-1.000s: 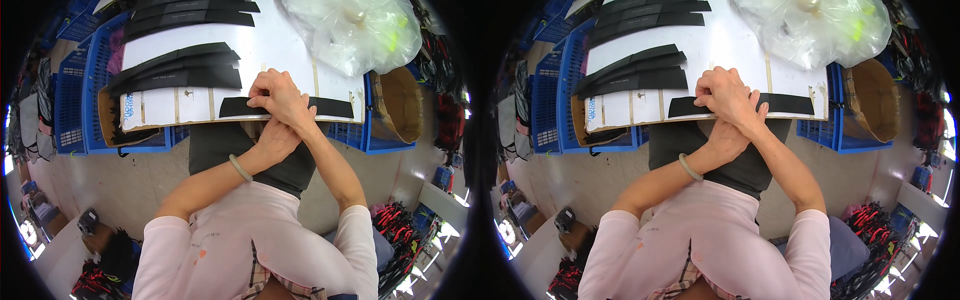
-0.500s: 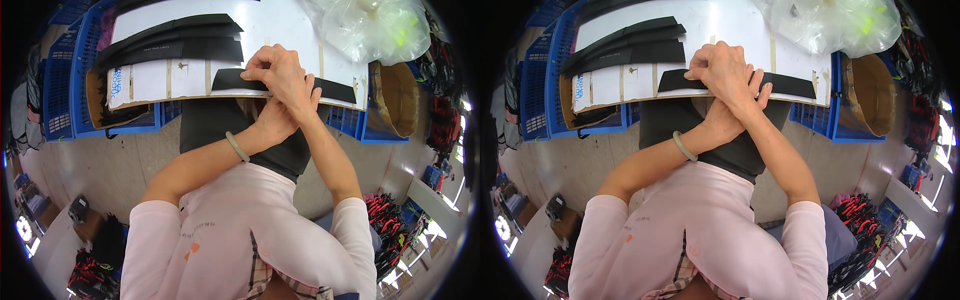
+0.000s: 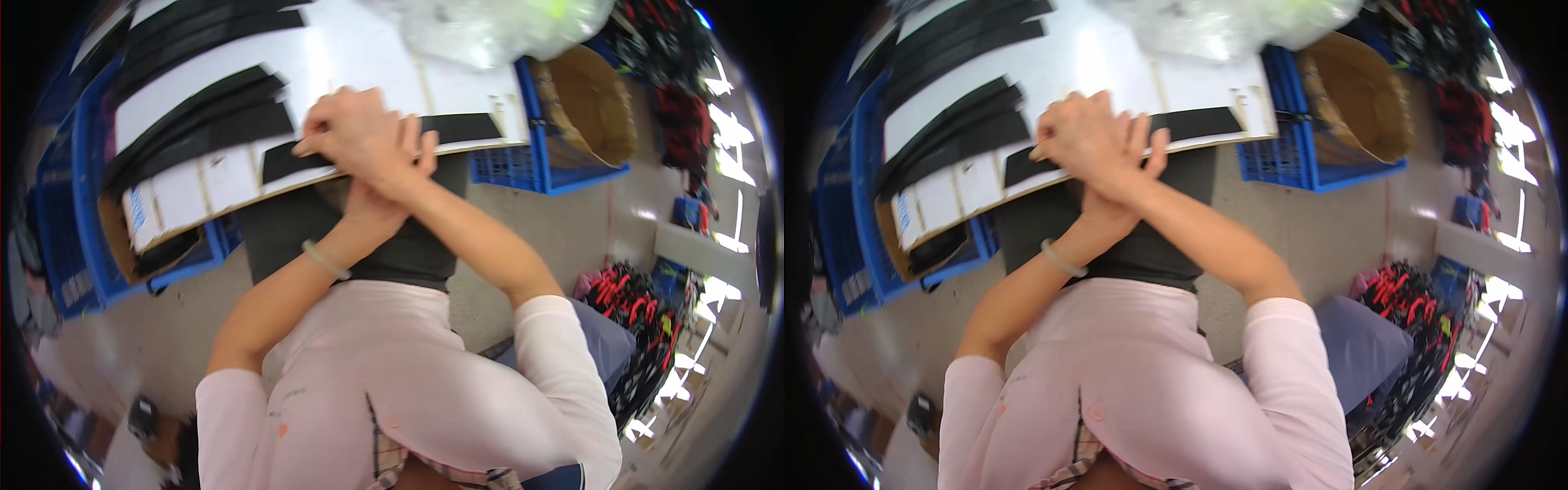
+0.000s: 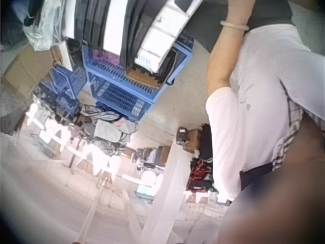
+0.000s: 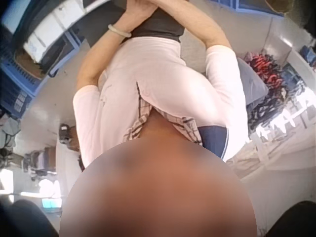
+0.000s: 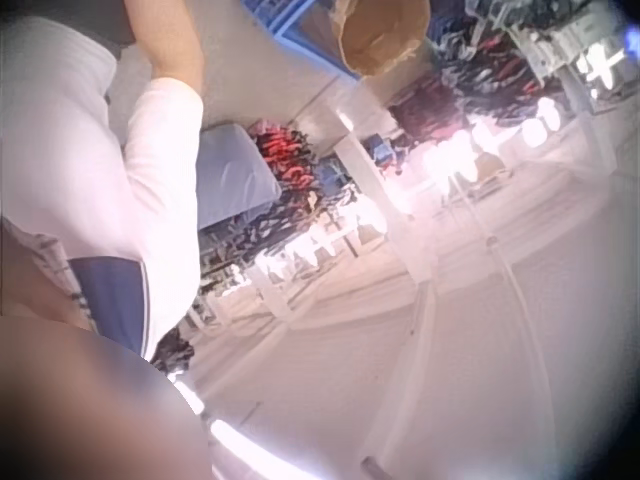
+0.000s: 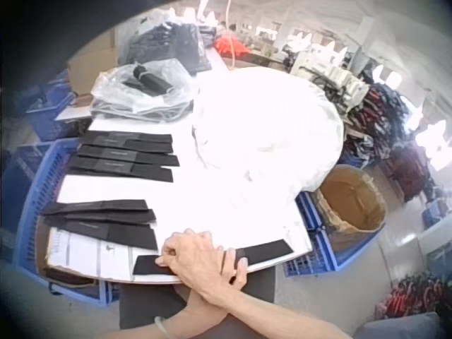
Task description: Applying white adhesive strips to black fabric straps on a workbench in a factory setting.
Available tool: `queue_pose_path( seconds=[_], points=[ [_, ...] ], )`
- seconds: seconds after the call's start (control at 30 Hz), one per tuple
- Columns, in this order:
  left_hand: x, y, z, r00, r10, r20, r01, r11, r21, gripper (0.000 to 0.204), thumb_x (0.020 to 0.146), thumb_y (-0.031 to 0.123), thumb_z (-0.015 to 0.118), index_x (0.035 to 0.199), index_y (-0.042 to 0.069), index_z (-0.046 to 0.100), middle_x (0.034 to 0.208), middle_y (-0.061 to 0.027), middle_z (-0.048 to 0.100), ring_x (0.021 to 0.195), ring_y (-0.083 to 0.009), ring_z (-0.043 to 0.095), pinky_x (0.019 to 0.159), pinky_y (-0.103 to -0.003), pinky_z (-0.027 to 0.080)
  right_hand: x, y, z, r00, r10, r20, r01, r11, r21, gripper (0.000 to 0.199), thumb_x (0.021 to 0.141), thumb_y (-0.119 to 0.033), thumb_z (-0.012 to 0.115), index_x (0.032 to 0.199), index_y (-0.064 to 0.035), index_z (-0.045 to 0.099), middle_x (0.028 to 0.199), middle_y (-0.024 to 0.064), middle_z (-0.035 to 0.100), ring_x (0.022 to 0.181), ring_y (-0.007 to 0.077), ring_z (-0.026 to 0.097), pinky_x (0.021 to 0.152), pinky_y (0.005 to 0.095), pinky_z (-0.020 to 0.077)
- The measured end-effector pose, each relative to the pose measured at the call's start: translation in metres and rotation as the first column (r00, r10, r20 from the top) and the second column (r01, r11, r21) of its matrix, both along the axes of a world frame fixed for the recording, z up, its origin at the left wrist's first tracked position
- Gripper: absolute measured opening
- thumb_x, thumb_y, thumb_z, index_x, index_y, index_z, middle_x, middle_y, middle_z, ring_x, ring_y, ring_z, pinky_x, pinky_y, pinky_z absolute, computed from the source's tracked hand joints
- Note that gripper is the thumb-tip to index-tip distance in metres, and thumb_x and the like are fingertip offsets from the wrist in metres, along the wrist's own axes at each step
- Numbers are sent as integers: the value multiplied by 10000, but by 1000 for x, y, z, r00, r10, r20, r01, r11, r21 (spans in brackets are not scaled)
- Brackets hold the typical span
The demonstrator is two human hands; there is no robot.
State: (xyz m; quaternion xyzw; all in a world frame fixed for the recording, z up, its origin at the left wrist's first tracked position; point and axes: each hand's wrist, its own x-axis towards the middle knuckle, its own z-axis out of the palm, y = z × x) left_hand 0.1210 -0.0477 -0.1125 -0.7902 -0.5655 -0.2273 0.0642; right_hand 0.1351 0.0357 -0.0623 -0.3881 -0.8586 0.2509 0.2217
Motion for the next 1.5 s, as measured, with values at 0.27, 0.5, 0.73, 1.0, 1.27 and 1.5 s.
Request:
queue_pose_path(
  seconds=[0.27, 0.5, 0.73, 1.0, 1.27, 1.5],
  points=[
    [-8, -2, 7, 994, 23, -105, -21, 1000, 16, 514, 915, 246, 440, 1412, 114, 422, 1473, -189, 375, 1393, -361, 342, 1130, -529, 278, -6, -4, 1, 999, -4, -36, 2, 999, -43, 183, 647, -240, 780, 590, -116, 658, 632, 10, 632, 689, 205, 579, 729, 373, 389],
    [-10, 17, 7, 990, -100, -99, 116, 977, 179, 328, 820, 201, 533, 1091, 21, 577, 1050, -157, 569, 1051, -297, 532, 905, -427, 440, 41, 19, 48, 880, -282, -383, -37, 763, -646, 115, 835, -89, 679, 907, 0, 695, 856, 43, 664, 794, 116, 598, 734, 251, 475],
    [-109, -4, 132, 984, -147, 102, 112, 950, 290, 197, 753, 86, 639, 927, -4, 647, 972, -150, 658, 847, -270, 651, 727, -371, 514, 122, 35, 96, 653, -433, -621, 100, 863, -495, 109, 842, -74, 672, 834, 35, 665, 801, 48, 632, 759, 113, 569, 752, 247, 448],
    [-252, 5, 56, 971, 233, 60, -236, 971, 48, 252, 844, 104, 657, 1078, 36, 592, 1220, -167, 582, 1176, -355, 538, 1037, -471, 381, -50, 91, 69, 869, 180, -461, -179, 983, 46, 126, 841, -100, 700, 945, -31, 719, 934, 90, 690, 863, 181, 634, 772, 276, 492],
    [-243, 2, 57, 958, 221, 181, -230, 973, 31, 298, 837, 142, 682, 1097, 19, 602, 1244, -164, 563, 1189, -347, 527, 1039, -452, 386, -144, 127, 3, 970, 241, -13, -200, 833, 516, 138, 723, -145, 753, 843, -109, 695, 828, -4, 625, 848, 201, 597, 721, 347, 449],
    [-233, 33, 117, -389, 73, 918, 95, 995, -39, 502, 966, 98, 572, 1389, -51, 347, 1330, -193, 533, 1216, -231, 536, 1044, -357, 418, -80, 72, 96, 927, 145, -346, -257, 917, -306, 89, 892, -85, 625, 895, 4, 630, 731, 39, 609, 654, 129, 551, 613, 270, 447]
  ],
)
